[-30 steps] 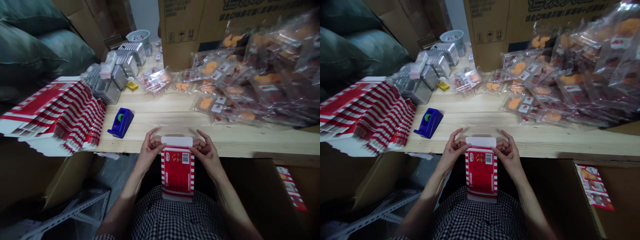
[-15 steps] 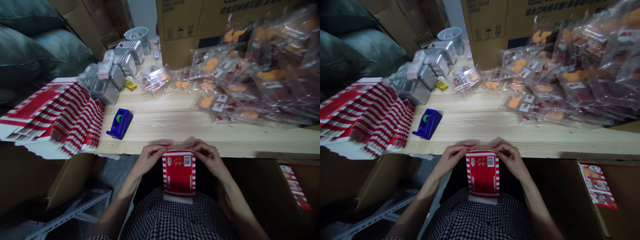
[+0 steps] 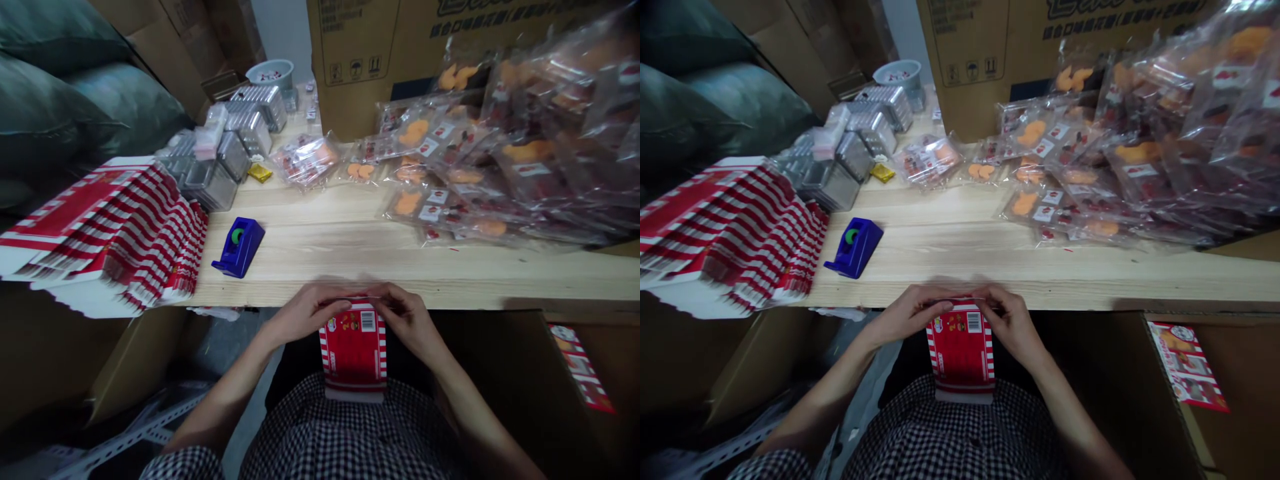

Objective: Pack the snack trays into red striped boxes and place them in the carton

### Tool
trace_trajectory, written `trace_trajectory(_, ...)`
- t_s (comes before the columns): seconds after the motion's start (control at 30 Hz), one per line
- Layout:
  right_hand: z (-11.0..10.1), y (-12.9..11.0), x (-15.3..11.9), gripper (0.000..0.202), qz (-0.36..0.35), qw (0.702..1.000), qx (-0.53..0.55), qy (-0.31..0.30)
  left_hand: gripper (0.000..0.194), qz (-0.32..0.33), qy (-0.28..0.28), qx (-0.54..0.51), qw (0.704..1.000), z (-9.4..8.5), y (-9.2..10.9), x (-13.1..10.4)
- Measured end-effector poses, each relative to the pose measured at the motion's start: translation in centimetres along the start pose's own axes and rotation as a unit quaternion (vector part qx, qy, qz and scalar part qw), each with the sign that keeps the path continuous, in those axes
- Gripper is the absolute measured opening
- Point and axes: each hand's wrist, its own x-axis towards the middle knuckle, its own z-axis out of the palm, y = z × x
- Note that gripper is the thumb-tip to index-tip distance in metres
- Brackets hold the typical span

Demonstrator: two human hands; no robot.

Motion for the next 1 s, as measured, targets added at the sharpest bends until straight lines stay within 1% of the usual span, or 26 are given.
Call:
trace_trajectory(0.07, 0.2, -0.2, 0.1, 0.017, 0.009, 0.999, 0.033, -0.010, 0.035, 0.027, 0.021, 0.090, 0.995, 0.2, 0.1, 0.3)
trace_trajectory(0.17, 0.4, -0.2, 0.6, 0.024, 0.043, 0.991, 0.125, -0.024, 0.035, 0.058, 0.072, 0.203, 0.975, 0.3, -0.8, 0.6)
trace_trajectory(0.23, 0.5, 0.3, 0.9, 0.020, 0.058, 0.985, 0.160, -0.015, 0.033, 0.104, 0.078, 0.235, 0.963, 0.5, -1.6, 0.7)
trace_trajectory(0.3, 0.7, 0.9, 1.0, 0.012, 0.058, 0.985, 0.161, 0.008, 0.035, 0.150, 0.073, 0.246, 0.955, 0.9, -2.2, 0.6)
trace_trajectory(0.37, 0.9, 1.5, 1.0, 0.008, 0.047, 0.988, 0.144, 0.040, 0.038, 0.173, 0.083, 0.252, 0.948, 1.5, -2.6, 0.5)
trace_trajectory(0.4, 0.9, 1.7, 0.9, 0.008, 0.042, 0.989, 0.133, 0.054, 0.039, 0.173, 0.092, 0.248, 0.949, 1.7, -2.6, 0.4)
trace_trajectory(0.43, 1.0, 1.8, 0.8, 0.008, 0.039, 0.990, 0.123, 0.063, 0.039, 0.162, 0.099, 0.235, 0.953, 1.8, -2.5, 0.3)
trace_trajectory(0.5, 0.8, 1.9, 0.5, 0.007, 0.039, 0.991, 0.116, 0.059, 0.035, 0.112, 0.094, 0.167, 0.975, 1.4, -2.2, 0.2)
trace_trajectory(0.57, 0.6, 1.8, 0.2, 0.006, 0.042, 0.990, 0.125, 0.038, 0.032, 0.034, 0.046, 0.049, 0.997, 0.5, -1.9, 0.1)
trace_trajectory(0.6, 0.4, 1.7, 0.1, 0.006, 0.043, 0.990, 0.130, 0.032, 0.033, -0.006, 0.018, -0.017, 1.000, 0.0, -1.7, 0.0)
trace_trajectory(0.63, 0.3, 1.6, 0.0, 0.005, 0.044, 0.990, 0.133, 0.030, 0.034, -0.042, -0.007, -0.079, 0.996, -0.5, -1.6, -0.1)
trace_trajectory(0.7, 0.1, 1.5, -0.1, 0.005, 0.046, 0.990, 0.130, 0.036, 0.035, -0.082, -0.038, -0.168, 0.982, -1.0, -1.5, -0.1)
trace_trajectory(0.77, -0.1, 1.3, -0.2, 0.006, 0.053, 0.989, 0.133, 0.036, 0.035, -0.088, -0.040, -0.205, 0.974, -1.0, -1.6, -0.2)
trace_trajectory(0.83, -0.4, 0.9, -0.2, 0.010, 0.068, 0.987, 0.143, 0.019, 0.035, -0.082, -0.032, -0.204, 0.975, -0.6, -1.6, -0.2)
trace_trajectory(1.0, -1.1, -0.6, 0.0, 0.012, 0.106, 0.984, 0.144, -0.014, 0.034, -0.044, -0.002, -0.128, 0.991, 0.1, -1.1, -0.2)
